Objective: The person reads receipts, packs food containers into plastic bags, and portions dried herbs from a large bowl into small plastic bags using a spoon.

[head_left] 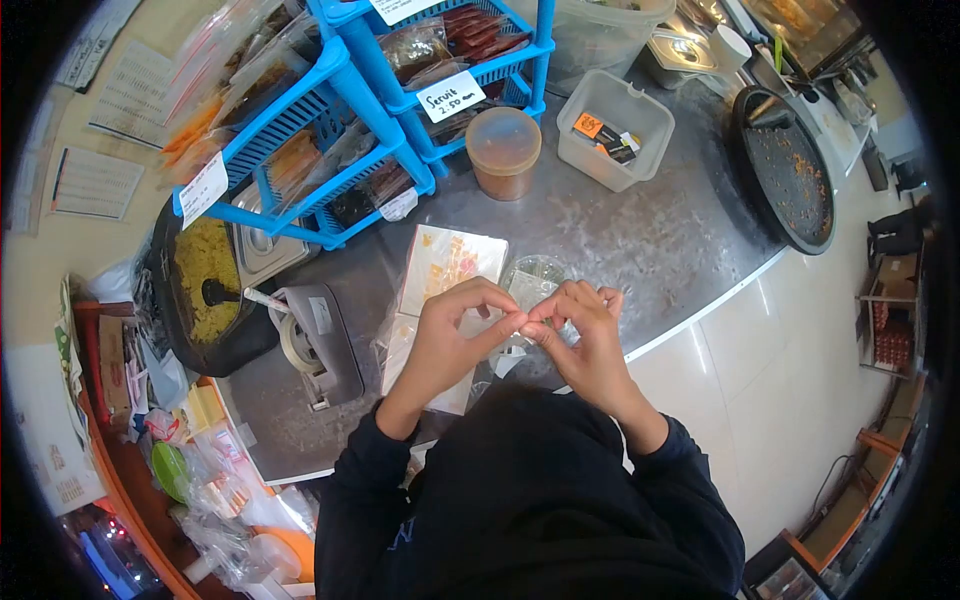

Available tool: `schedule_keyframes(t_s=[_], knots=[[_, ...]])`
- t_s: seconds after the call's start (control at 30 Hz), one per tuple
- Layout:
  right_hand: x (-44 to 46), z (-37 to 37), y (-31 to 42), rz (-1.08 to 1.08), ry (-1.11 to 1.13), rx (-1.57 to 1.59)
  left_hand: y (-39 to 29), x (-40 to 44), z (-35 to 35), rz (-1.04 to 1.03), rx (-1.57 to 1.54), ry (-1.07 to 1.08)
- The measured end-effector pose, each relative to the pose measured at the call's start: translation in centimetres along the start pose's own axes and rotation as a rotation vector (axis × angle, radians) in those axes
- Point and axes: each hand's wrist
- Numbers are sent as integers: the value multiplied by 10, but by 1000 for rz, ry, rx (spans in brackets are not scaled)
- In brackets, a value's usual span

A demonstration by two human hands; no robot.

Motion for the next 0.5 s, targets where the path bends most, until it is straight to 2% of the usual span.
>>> schedule_keyframes(t_s=[0.03, 0.17, 0.23, 0.33, 0.5], knots=[[0, 1, 2, 24, -16, -48, -1, 3, 2, 39, -37, 34], [1, -3, 10, 97, -152, -136, -19, 3, 3, -187, 230, 5], [3, -4, 12, 99, -160, -5, -24, 4, 5, -371, 420, -20], [6, -8, 11, 70, -148, 166, -35, 8, 8, -519, 576, 49], [0, -42, -10, -11, -214, 224, -10, 18, 9, -489, 510, -110]])
Point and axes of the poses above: each hand's wrist, its own x-axis towards the middle knuckle, its own z-axis out of the back of the hand, y = z × x, and after that the axes turned 1 degree about -x, right-handed
